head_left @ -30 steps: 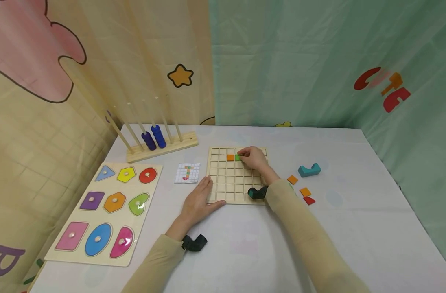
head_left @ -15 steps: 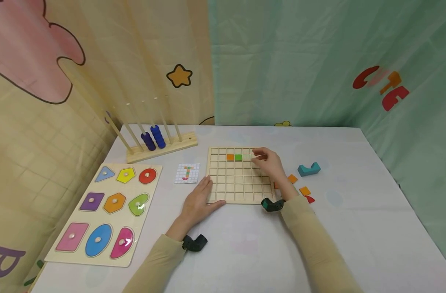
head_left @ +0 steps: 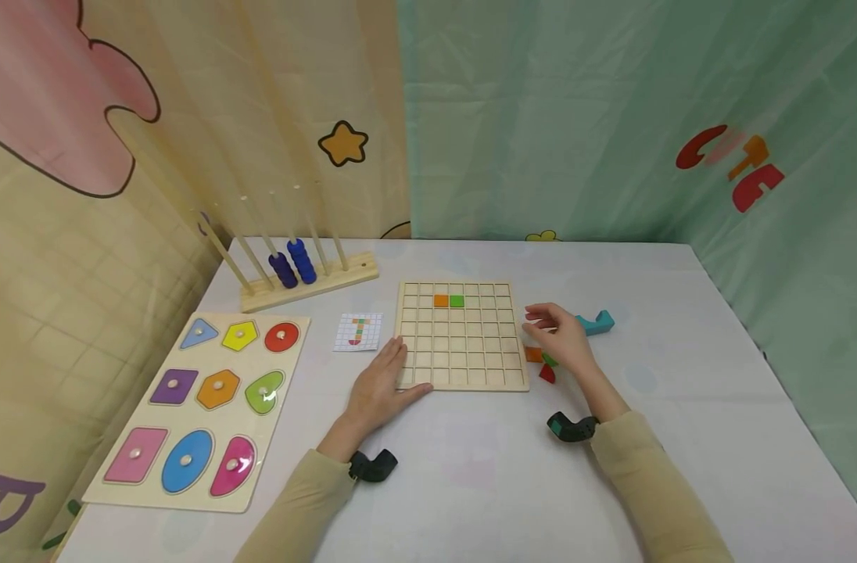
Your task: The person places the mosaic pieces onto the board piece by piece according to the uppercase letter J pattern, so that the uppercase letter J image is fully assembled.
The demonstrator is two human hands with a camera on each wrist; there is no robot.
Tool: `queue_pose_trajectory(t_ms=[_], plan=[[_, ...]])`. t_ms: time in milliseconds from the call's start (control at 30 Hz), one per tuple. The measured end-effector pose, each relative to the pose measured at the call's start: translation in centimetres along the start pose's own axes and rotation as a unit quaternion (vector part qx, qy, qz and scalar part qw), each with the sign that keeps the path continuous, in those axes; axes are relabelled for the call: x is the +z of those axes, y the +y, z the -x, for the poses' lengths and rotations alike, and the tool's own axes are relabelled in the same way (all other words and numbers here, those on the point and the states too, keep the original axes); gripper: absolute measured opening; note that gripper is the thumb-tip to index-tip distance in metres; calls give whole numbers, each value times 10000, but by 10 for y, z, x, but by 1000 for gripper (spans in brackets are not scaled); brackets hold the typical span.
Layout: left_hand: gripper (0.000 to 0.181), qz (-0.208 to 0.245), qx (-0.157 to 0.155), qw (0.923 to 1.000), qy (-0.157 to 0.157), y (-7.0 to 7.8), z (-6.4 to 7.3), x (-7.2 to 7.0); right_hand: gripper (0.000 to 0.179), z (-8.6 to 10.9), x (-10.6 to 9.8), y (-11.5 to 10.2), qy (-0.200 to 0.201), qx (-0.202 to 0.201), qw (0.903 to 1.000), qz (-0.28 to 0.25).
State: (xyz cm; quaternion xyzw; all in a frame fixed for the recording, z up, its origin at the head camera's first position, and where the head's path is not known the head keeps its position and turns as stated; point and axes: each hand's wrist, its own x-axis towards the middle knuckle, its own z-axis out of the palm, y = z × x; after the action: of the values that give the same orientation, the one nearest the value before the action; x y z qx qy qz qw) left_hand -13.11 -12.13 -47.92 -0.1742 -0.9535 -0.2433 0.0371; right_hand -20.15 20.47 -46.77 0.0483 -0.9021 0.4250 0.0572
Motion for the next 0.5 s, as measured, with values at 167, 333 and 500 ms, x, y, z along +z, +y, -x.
queue_pose_trajectory(t_ms=[167, 333, 500], plan=[[89, 11, -7, 10000, -15, 0, 0, -1, 41, 12, -8, 4, -161, 33, 9998, -82], [89, 50, 3, 10000, -8, 0, 0, -1, 37, 25, -17, -8, -298, 227, 9990, -263], [88, 111, 29, 9999, 32, 1, 0, -1, 36, 27, -18, -5, -460, 301, 9983, -212]])
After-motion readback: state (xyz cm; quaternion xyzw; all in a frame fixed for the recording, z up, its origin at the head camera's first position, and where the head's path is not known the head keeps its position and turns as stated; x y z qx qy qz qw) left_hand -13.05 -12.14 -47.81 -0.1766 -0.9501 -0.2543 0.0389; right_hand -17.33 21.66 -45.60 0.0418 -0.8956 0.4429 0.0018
